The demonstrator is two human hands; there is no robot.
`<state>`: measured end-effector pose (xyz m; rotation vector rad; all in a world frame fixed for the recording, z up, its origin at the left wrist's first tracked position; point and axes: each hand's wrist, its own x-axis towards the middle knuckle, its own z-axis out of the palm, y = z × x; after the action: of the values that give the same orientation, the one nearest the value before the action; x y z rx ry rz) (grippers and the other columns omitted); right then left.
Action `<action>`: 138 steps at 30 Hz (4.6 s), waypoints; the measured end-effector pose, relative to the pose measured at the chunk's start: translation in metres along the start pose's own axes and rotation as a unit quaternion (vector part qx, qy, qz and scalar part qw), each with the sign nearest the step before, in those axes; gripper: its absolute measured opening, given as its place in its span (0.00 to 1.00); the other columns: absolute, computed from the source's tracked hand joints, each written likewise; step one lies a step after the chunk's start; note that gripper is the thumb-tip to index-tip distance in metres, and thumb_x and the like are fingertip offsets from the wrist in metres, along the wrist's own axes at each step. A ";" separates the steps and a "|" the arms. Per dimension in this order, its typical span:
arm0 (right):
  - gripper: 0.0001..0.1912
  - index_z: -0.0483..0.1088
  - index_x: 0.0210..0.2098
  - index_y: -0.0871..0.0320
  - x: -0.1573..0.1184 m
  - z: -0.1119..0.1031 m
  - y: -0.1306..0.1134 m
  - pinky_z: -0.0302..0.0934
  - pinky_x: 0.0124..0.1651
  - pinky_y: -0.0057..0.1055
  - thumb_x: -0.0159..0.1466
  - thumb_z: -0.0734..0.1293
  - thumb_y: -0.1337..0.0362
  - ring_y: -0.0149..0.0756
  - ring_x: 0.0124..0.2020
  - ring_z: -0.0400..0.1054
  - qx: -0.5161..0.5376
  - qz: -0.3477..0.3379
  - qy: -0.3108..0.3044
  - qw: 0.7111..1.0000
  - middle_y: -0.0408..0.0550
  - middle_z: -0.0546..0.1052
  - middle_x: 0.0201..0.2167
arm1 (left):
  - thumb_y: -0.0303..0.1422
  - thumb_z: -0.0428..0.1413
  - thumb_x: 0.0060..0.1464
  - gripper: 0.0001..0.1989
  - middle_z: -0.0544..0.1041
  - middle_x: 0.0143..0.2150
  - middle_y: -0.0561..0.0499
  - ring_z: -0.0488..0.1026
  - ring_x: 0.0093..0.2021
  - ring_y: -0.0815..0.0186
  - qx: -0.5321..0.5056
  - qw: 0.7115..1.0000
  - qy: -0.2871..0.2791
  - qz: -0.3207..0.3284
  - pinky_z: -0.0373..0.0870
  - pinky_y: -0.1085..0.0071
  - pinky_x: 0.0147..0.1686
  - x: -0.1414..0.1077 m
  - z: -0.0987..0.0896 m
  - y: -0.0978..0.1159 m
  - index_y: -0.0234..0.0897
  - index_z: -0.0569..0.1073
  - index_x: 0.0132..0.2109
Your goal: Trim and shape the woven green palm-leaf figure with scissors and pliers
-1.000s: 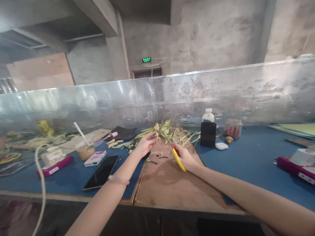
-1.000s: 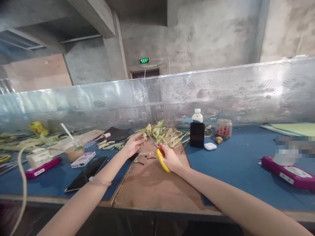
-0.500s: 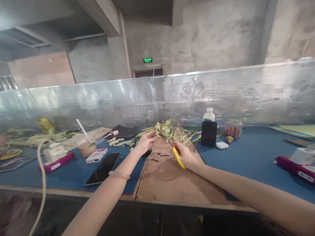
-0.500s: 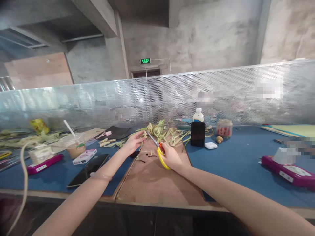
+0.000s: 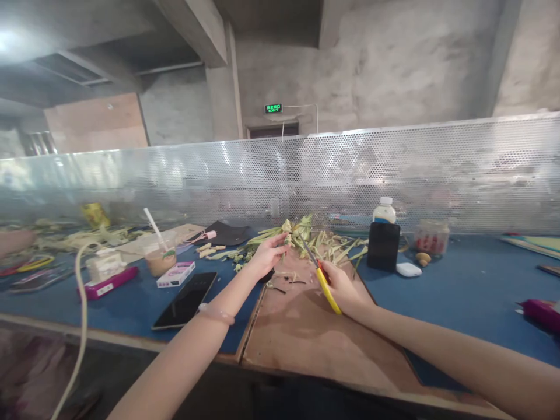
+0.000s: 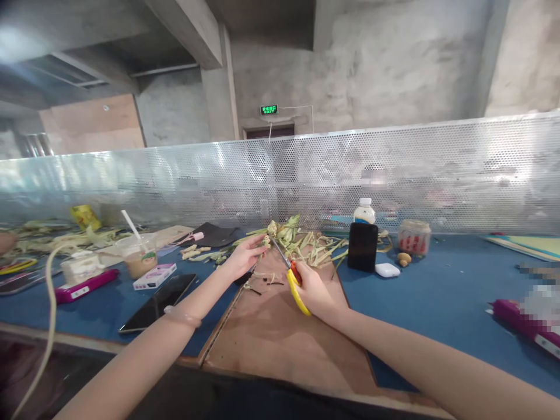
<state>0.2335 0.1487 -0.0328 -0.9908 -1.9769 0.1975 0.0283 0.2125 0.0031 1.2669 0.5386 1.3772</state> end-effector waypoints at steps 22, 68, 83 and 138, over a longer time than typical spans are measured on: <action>0.12 0.61 0.29 0.57 0.009 -0.004 0.016 0.51 0.28 0.28 0.56 0.58 0.54 0.33 0.26 0.58 -0.064 0.081 0.000 0.995 0.46 0.69 0.27 | 0.27 0.64 0.34 0.25 0.74 0.35 0.50 0.72 0.35 0.67 0.089 0.992 0.062 0.057 0.65 0.70 0.37 -0.016 0.020 0.008 0.37 0.62 0.40; 0.13 0.57 0.23 0.57 0.007 -0.012 0.002 0.50 0.26 0.26 0.57 0.57 0.54 0.30 0.24 0.56 -0.017 0.059 -0.053 0.997 0.41 0.64 0.21 | 0.30 0.64 0.34 0.20 0.72 0.37 0.49 0.70 0.37 0.66 0.171 0.978 0.028 0.112 0.66 0.64 0.42 -0.024 0.047 0.013 0.35 0.66 0.37; 0.17 0.65 0.26 0.59 0.007 -0.016 0.006 0.52 0.27 0.26 0.58 0.56 0.52 0.34 0.26 0.60 -0.022 0.068 -0.088 0.994 0.43 0.67 0.21 | 0.31 0.62 0.38 0.14 0.71 0.32 0.52 0.70 0.34 0.68 0.103 0.990 0.000 0.092 0.69 0.64 0.40 -0.024 0.042 0.010 0.34 0.66 0.33; 0.13 0.60 0.27 0.57 0.006 -0.019 0.008 0.53 0.28 0.27 0.58 0.57 0.54 0.33 0.26 0.61 -0.018 0.050 -0.118 0.992 0.43 0.68 0.23 | 0.30 0.63 0.35 0.16 0.74 0.34 0.50 0.72 0.35 0.66 0.109 0.988 0.023 0.111 0.67 0.62 0.44 -0.020 0.039 0.010 0.33 0.71 0.35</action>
<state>0.2511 0.1538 -0.0221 -1.1342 -2.1522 0.3492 0.0540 0.1787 0.0168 1.5112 0.6082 1.5671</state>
